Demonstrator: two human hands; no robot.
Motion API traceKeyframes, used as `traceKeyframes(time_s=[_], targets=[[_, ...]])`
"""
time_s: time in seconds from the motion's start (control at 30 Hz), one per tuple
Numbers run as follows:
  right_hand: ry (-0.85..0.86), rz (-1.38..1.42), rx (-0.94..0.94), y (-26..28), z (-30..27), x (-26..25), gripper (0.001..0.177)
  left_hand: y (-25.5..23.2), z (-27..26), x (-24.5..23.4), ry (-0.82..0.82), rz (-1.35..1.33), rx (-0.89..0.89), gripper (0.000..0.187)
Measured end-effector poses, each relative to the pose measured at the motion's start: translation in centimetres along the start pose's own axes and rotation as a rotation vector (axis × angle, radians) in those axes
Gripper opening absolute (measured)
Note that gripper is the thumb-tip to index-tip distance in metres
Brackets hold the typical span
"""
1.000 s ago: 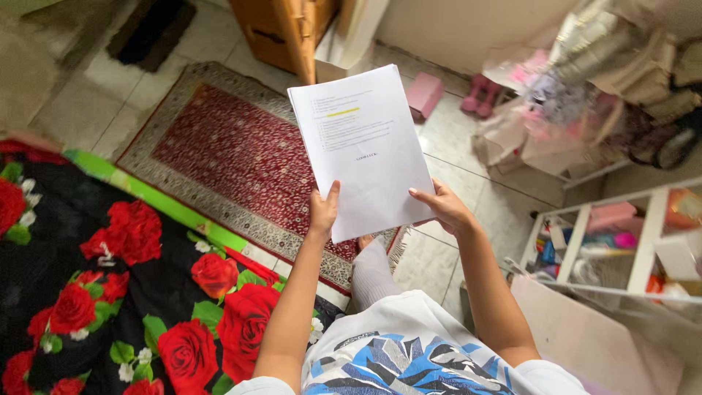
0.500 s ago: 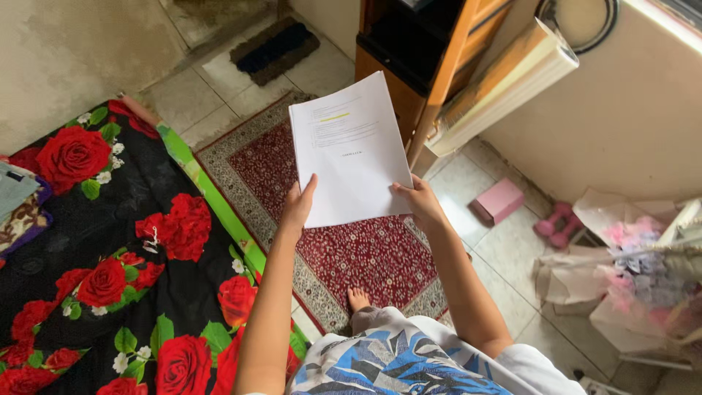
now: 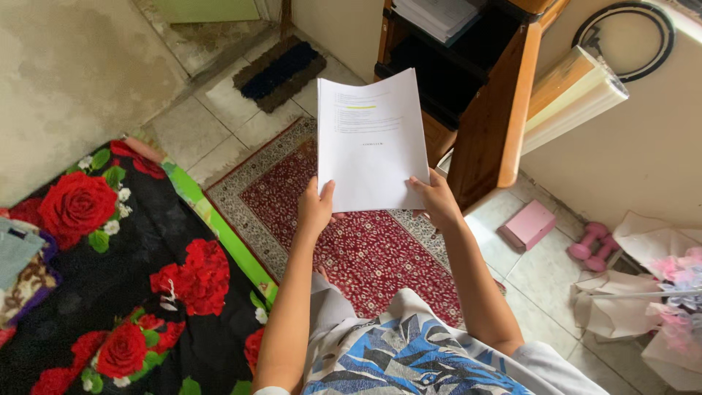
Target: The person sorts through a large stack of papers on a table, aligning and stacking them by hand, and then places the organized documents into a wooden cabinet drawer.
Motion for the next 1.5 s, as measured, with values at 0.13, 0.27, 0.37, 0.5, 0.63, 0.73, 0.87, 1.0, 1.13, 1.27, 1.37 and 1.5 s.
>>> traceKeyframes(time_s=[0.13, 0.27, 0.37, 0.5, 0.63, 0.73, 0.87, 1.0, 1.13, 1.27, 1.37, 1.5], targets=[[-0.069, 0.069, 0.053, -0.3, 4.3, 4.7, 0.035, 0.3, 7.6, -1.5, 0.085, 0.025, 0.024, 0.035], [-0.172, 0.211, 0.131, -0.6, 8.7, 8.4, 0.031, -1.0, 15.7, -2.3, 0.172, 0.038, 0.053, 0.032], [-0.248, 0.324, 0.149, -0.8, 11.8, 10.1, 0.029, -1.8, 21.1, -1.5, 0.265, 0.003, 0.08, 0.03], [-0.391, 0.388, 0.15, 0.2, 15.8, 10.3, 0.03, -3.7, 27.7, 2.1, 0.379, -0.074, 0.096, 0.029], [-0.516, 0.447, 0.156, 1.1, 20.8, 9.3, 0.033, -6.0, 33.7, 6.8, 0.475, -0.033, 0.162, 0.031], [-0.566, 0.502, 0.155, 1.4, 25.6, 8.6, 0.032, -7.7, 38.6, 10.5, 0.515, 0.008, 0.199, 0.033], [-0.578, 0.58, 0.05, 1.8, 33.2, 7.7, 0.026, -9.6, 45.2, 15.4, 0.599, -0.058, 0.141, 0.036], [-0.599, 0.677, 0.026, 3.3, 39.8, 6.7, 0.023, -11.7, 50.8, 19.4, 0.617, -0.116, 0.023, 0.04], [-0.708, 0.542, 0.14, 4.9, 44.5, 5.4, 0.028, -12.2, 55.4, 23.1, 0.656, -0.084, -0.065, 0.046], [-0.752, 0.495, 0.207, 8.0, 47.5, 4.9, 0.039, -13.3, 59.1, 25.8, 0.748, -0.113, -0.114, 0.043], [-0.808, 0.489, 0.258, 9.8, 49.0, 4.4, 0.052, -14.8, 61.6, 27.4, 0.875, -0.073, -0.096, 0.041], [-0.884, 0.487, 0.298, 11.6, 52.1, 4.5, 0.06, -16.4, 64.6, 29.5, 0.898, -0.024, -0.089, 0.039]])
Point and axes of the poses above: each hand's wrist, its own z-axis towards the middle knuckle, its own x-axis out of the palm, y = z × x, the point moved 5 cm from there along z, towards the middle knuckle, and after that the axes turned 11 degrees about -y, right-handed, at the moved point
